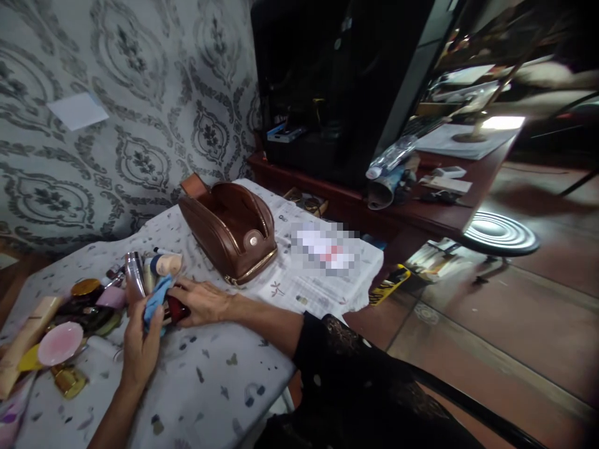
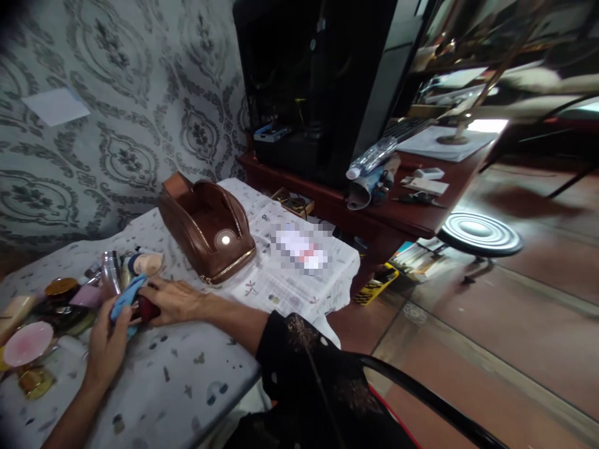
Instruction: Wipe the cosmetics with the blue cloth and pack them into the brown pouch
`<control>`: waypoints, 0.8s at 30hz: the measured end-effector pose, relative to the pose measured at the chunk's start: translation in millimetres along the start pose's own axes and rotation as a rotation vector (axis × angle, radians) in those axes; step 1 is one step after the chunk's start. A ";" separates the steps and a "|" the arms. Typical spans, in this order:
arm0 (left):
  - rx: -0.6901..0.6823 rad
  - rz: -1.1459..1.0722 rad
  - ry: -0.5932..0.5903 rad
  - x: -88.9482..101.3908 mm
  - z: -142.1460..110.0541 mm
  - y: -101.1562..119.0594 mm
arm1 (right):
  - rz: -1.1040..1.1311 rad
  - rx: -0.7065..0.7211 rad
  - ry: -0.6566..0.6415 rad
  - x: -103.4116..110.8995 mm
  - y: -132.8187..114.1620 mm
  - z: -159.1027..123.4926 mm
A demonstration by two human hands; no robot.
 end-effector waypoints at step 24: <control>0.026 0.037 0.044 -0.2 -3.7 8.2 | 0.448 -0.020 0.072 -3.2 11.7 4.4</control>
Point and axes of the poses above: each hand's wrist, its own z-axis towards the middle knuckle, its own x-axis out of the back of the hand, y = z × x, the point moved 3 cm from there along z, towards the middle knuckle, and after that the axes turned 2 degrees about -x, right-handed, at the moved point
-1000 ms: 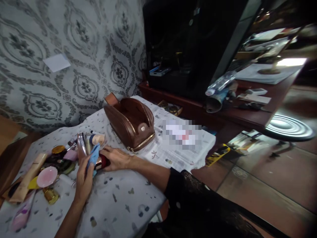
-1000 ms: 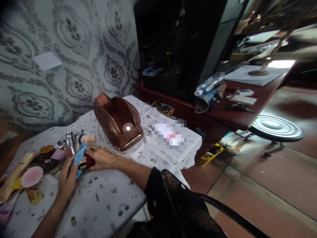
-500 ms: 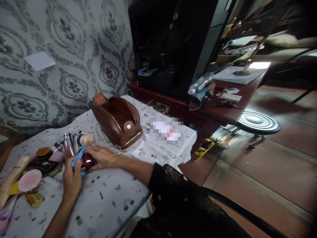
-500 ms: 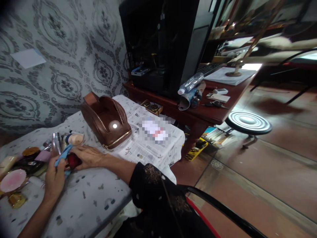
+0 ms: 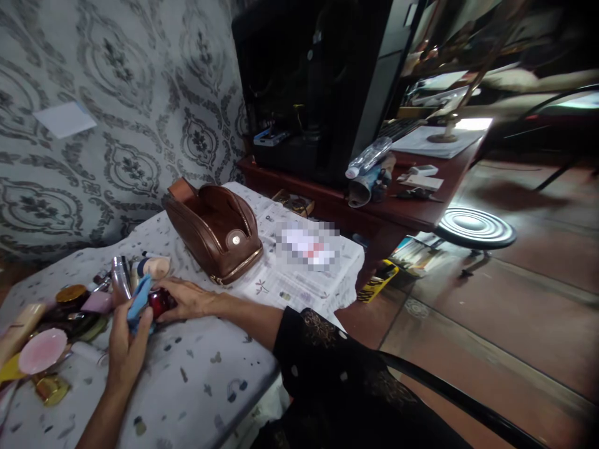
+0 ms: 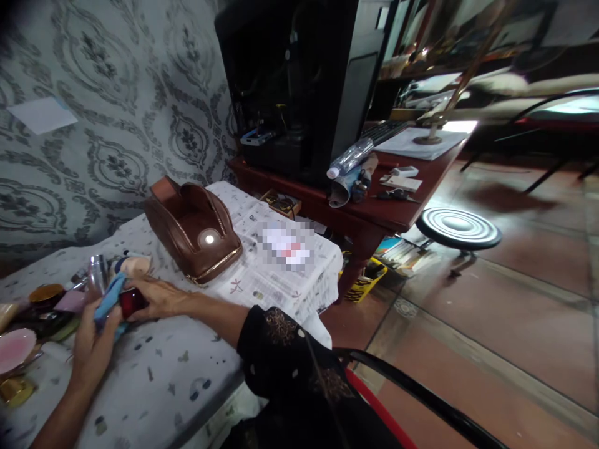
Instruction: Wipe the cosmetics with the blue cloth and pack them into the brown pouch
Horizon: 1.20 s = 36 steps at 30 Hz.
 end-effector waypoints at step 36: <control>0.142 -0.036 0.080 16.9 1.2 -13.8 | 0.339 -0.188 0.162 -13.8 29.4 3.5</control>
Point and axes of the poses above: each hand's wrist, its own z-axis towards the middle knuckle, its own x-axis out of the back of the hand, y = z × x, the point moved 3 cm from there along z, towards the middle knuckle, and after that the axes turned 2 degrees about -x, right-handed, at the moved point
